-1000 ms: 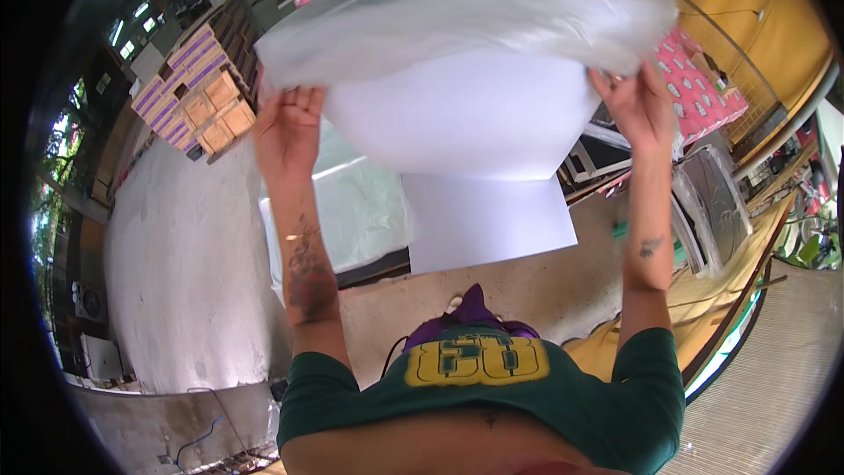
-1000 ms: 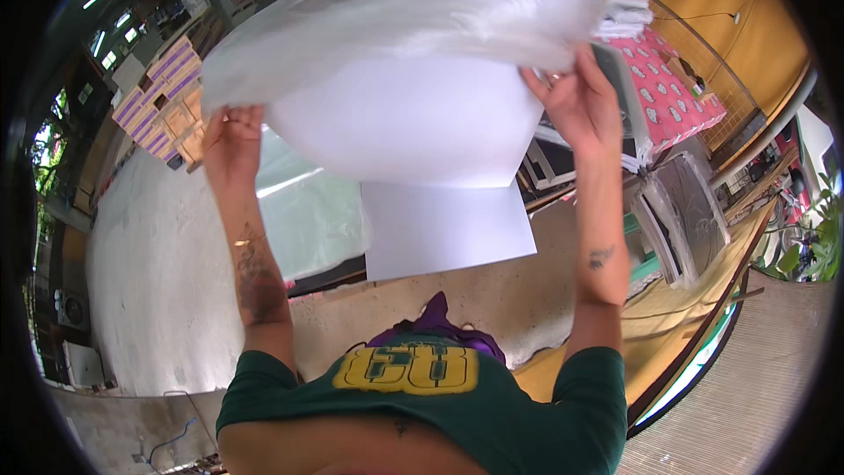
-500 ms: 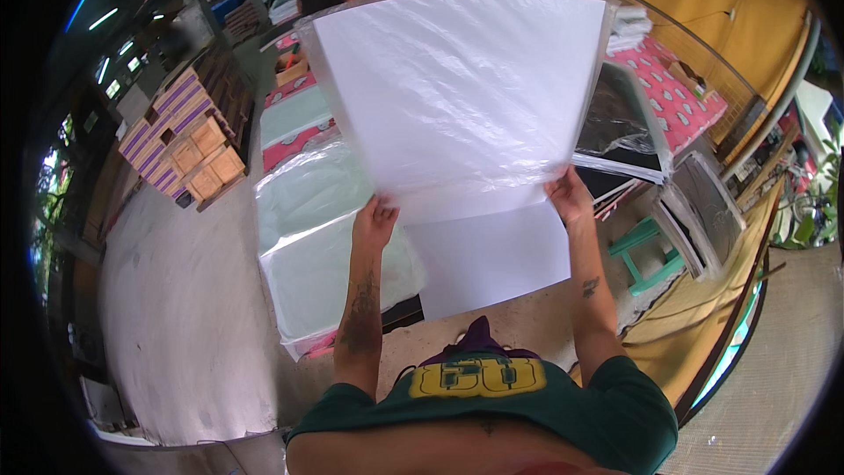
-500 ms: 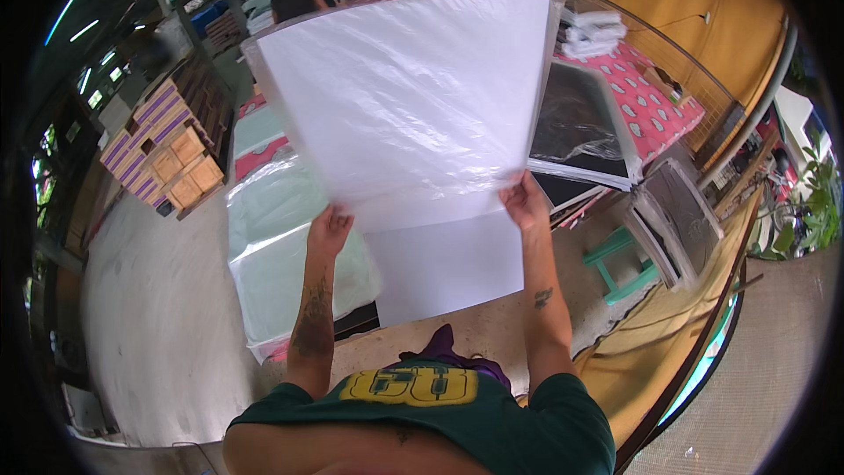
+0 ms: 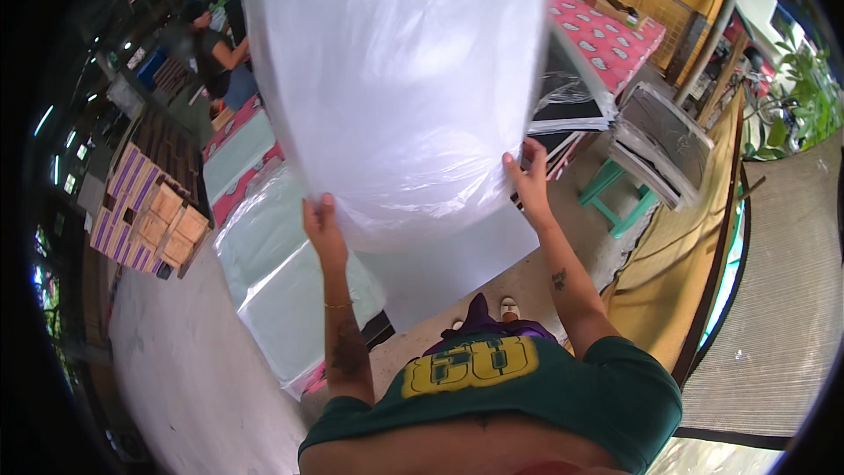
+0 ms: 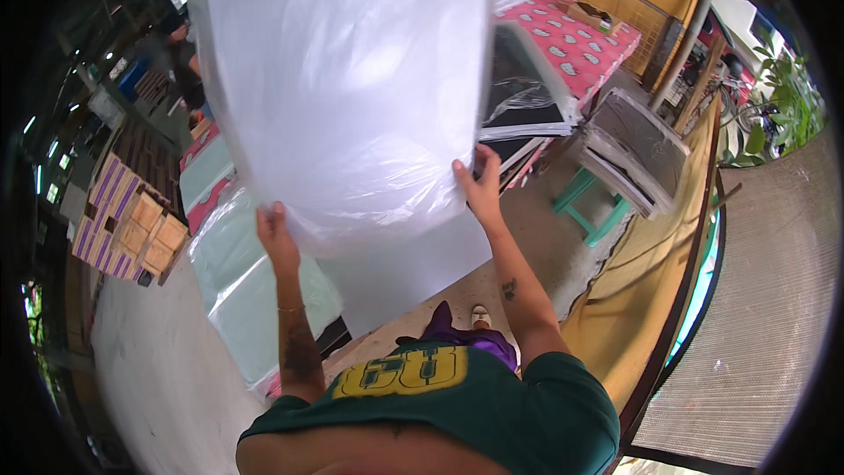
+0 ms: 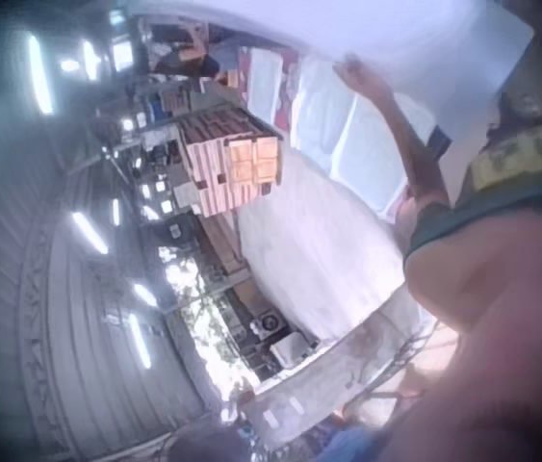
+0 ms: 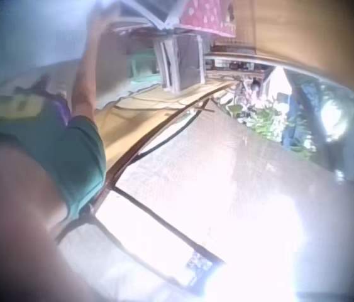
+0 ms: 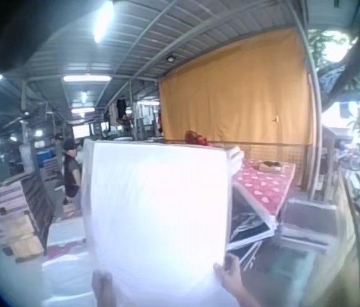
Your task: The person places thin black and white rectangular panels into clear plastic bags by hand and stacks the packaged panels on a table.
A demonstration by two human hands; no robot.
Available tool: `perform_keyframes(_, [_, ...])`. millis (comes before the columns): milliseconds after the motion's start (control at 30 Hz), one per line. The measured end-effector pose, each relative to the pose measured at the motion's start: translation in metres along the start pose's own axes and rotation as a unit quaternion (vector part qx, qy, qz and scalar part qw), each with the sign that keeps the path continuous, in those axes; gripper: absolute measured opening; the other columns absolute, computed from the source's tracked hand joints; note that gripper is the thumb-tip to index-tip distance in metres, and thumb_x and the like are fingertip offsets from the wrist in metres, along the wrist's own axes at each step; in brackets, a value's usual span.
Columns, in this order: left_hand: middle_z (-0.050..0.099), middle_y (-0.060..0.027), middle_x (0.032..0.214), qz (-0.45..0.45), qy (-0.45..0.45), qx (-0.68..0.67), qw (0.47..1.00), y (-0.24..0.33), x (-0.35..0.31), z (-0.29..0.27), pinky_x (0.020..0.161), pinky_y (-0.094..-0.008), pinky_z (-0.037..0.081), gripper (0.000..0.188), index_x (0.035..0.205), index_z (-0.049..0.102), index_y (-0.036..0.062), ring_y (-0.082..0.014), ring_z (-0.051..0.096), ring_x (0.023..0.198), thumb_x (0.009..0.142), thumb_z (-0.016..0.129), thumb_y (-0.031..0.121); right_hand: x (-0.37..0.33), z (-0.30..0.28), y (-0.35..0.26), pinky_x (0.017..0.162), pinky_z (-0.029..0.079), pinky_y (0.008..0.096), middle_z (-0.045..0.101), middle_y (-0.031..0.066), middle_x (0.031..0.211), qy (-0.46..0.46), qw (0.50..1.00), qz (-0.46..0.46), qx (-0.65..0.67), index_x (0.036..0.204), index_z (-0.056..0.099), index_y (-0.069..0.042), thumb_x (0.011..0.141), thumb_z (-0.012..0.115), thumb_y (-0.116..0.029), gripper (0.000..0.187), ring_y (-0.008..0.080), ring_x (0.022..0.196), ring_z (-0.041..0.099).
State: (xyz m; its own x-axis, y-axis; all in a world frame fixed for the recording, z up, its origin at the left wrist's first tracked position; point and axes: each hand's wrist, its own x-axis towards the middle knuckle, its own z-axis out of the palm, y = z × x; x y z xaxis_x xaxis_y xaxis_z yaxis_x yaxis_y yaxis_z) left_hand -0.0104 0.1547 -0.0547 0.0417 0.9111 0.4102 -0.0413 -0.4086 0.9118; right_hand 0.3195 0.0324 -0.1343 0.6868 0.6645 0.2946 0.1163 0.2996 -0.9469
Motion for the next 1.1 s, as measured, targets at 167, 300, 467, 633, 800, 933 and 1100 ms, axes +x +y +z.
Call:
perform_keyframes(167, [0.056,-0.0031,0.088,0.03,-0.036,0.029,0.998,0.012,0.071,0.05,0.077,-0.0258,0.041,0.028,0.104,0.054,0.0002,-0.0105,0.05,0.082,0.09,0.058,0.025,0.026,-0.047,-0.058,0.09,0.044,0.0307,0.054,0.0117,0.121,-0.134,0.966,0.14,0.173,0.134,0.038,-0.001,0.084,0.068,-0.019,0.061,0.0172,0.107,0.052])
perform_keyframes(300, [0.058,-0.0044,0.102,-0.088,-0.146,0.071,0.983,-0.028,0.113,0.131,0.077,-0.0296,0.044,0.035,0.112,0.055,0.0015,-0.0122,0.051,0.089,0.09,0.059,0.028,0.086,-0.093,-0.098,0.088,0.045,0.0307,0.056,0.0145,0.117,-0.099,0.995,0.024,0.021,0.133,0.038,0.0,0.08,0.071,-0.015,0.065,0.0203,0.103,0.055])
perform_keyframes(467, [0.05,-0.0087,0.124,-0.26,-0.374,-0.033,0.89,-0.054,0.098,0.217,0.081,-0.0389,0.048,0.058,0.137,0.033,0.0066,-0.0229,0.055,0.105,0.089,0.059,0.027,0.179,-0.172,-0.089,0.088,0.046,0.0327,0.055,0.0172,0.117,-0.109,0.987,0.114,-0.005,0.132,0.037,0.006,0.078,0.071,-0.014,0.067,0.0233,0.103,0.056])
perform_keyframes(633, [0.053,-0.0077,0.12,-0.332,-0.303,-0.176,0.876,-0.044,0.07,0.245,0.08,-0.0399,0.048,0.055,0.137,0.032,0.0094,-0.0226,0.056,0.101,0.09,0.057,0.022,0.228,-0.207,-0.054,0.086,0.046,0.0344,0.057,0.0174,0.113,-0.093,0.981,0.154,-0.071,0.13,0.039,0.007,0.077,0.071,-0.014,0.065,0.0251,0.102,0.056])
perform_keyframes(800, [0.057,-0.0089,0.113,-0.196,-0.222,-0.116,0.948,-0.082,0.061,0.273,0.078,-0.0367,0.048,0.048,0.128,0.045,0.0037,-0.0232,0.059,0.095,0.082,0.058,0.011,0.244,-0.233,-0.028,0.088,0.044,0.0446,0.056,0.0215,0.111,-0.024,0.825,-0.134,-0.549,0.13,0.045,-0.006,0.073,0.073,-0.037,0.071,0.0335,0.108,0.052])
perform_keyframes(933, [0.06,-0.0161,0.11,-0.093,-0.131,0.111,0.981,-0.094,0.074,0.271,0.08,-0.0328,0.047,0.036,0.109,0.06,-0.0019,-0.0258,0.06,0.094,0.074,0.058,0.006,0.178,-0.142,-0.071,0.092,0.039,0.0505,0.052,0.0157,0.117,-0.147,0.747,-0.283,-0.583,0.122,0.055,-0.02,0.069,0.071,-0.051,0.064,0.0343,0.114,0.047])
perform_keyframes(1100, [0.061,-0.0187,0.104,0.048,-0.12,0.287,0.949,-0.079,0.064,0.261,0.078,-0.0338,0.048,0.026,0.101,0.064,-0.0008,-0.0288,0.062,0.09,0.076,0.058,0.005,0.182,-0.134,-0.027,0.091,0.039,0.0516,0.052,0.0092,0.118,-0.239,0.766,-0.221,-0.555,0.112,0.061,-0.019,0.071,0.068,-0.052,0.053,0.0317,0.114,0.048])
